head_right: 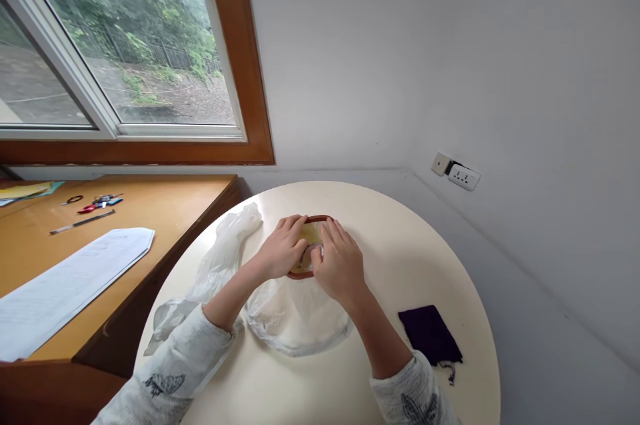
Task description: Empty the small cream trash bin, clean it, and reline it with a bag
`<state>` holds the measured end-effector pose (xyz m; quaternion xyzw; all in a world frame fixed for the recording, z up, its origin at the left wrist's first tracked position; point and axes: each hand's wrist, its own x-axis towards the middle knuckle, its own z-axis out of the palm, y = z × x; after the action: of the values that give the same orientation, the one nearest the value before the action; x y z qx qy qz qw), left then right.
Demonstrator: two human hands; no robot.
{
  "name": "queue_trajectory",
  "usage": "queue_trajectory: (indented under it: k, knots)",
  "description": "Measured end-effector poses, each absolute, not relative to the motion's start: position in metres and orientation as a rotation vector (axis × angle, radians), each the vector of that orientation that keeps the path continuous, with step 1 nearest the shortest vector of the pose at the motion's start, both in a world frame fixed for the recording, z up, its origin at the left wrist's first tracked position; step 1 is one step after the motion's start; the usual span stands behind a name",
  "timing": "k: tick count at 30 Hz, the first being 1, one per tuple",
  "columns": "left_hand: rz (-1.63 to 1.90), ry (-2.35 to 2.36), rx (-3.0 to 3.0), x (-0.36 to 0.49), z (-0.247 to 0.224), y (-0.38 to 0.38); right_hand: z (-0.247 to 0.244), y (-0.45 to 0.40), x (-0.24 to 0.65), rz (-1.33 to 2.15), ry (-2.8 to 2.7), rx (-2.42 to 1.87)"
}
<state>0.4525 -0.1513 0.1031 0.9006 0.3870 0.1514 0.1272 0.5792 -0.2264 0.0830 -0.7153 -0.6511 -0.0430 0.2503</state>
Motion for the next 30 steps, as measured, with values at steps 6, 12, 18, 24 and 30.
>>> queue_trajectory:
  k: [6, 12, 18, 24, 30]
  knots:
    - [0.496, 1.3, 2.676, 0.452, 0.104, -0.167, 0.087, -0.218, 0.593, 0.092, -1.862, -1.866]
    - [0.505, 1.43, 2.737, 0.446, 0.103, -0.181, 0.087, -0.208, 0.599, 0.353, -1.787, -1.854]
    - [0.52, 1.46, 2.746, 0.427, 0.095, -0.21, 0.078, -0.187, 0.615, 0.408, -1.611, -1.881]
    - [0.497, 1.241, 2.847, 0.407, 0.106, -0.25, 0.076, -0.169, 0.63, 0.367, -1.482, -1.878]
    - [0.519, 1.107, 2.784, 0.378, 0.136, -0.217, 0.056, -0.178, 0.632, 0.298, -1.345, -1.787]
